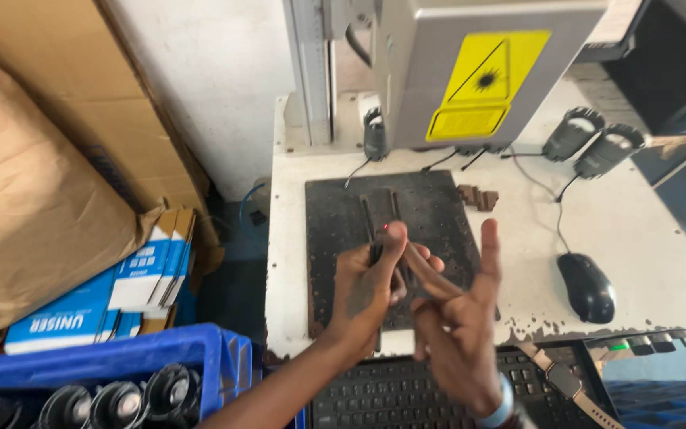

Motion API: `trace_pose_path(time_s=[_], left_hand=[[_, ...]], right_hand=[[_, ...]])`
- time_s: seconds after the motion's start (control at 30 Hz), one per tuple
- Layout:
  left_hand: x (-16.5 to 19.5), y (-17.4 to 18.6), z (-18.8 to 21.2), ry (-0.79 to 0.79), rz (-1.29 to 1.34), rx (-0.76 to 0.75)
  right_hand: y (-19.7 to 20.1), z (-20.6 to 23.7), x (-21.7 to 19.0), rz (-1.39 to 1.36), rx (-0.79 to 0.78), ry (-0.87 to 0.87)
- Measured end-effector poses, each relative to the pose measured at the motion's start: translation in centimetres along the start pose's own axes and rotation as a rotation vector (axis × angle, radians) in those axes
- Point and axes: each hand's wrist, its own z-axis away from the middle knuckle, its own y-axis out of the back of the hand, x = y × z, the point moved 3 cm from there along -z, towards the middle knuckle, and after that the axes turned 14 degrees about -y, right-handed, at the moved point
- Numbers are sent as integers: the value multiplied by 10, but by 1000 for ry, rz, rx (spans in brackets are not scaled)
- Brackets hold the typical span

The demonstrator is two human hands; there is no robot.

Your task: The person repeatedly picks up cylindrical electronic components from a blue crate, marks them with a pen, places them on a testing jig where a red light activates, and then types on a keyboard. The person repeats this cycle for several components throughout the clip.

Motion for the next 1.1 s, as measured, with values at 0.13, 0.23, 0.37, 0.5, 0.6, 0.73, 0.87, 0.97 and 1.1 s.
trace_pose_path(time_s=[0.13, 0.23, 0.37, 0.5, 0.6, 0.73, 0.87, 0.97, 1.1], left_hand=[[-6, 5, 0, -81, -22, -24], [-17, 16, -11, -84, -43, 86], [-29, 37, -34, -92, -170, 179], [-38, 52, -54, -128, -167, 220], [-42, 57, -56, -125, -221, 230], [-44, 57, -56, -130, -174, 214], [-46, 58, -56, -119, -201, 191], [-49, 58, -53, -144, -214, 128], [-61, 48, -49, -117, -300, -44]], right_hand=[[77, -32, 13, 456, 238, 43], [148, -112, 21, 861, 492, 67], [175, -229, 49, 1539, 390, 177], [170, -257, 85, 1315, 327, -109], [160, -261, 95, 1219, 341, -144], [159, -255, 103, 1136, 377, -151], [164, -231, 102, 1305, 482, -195], [163, -204, 79, 863, 537, 175], [162, -133, 40, 630, 645, 388]])
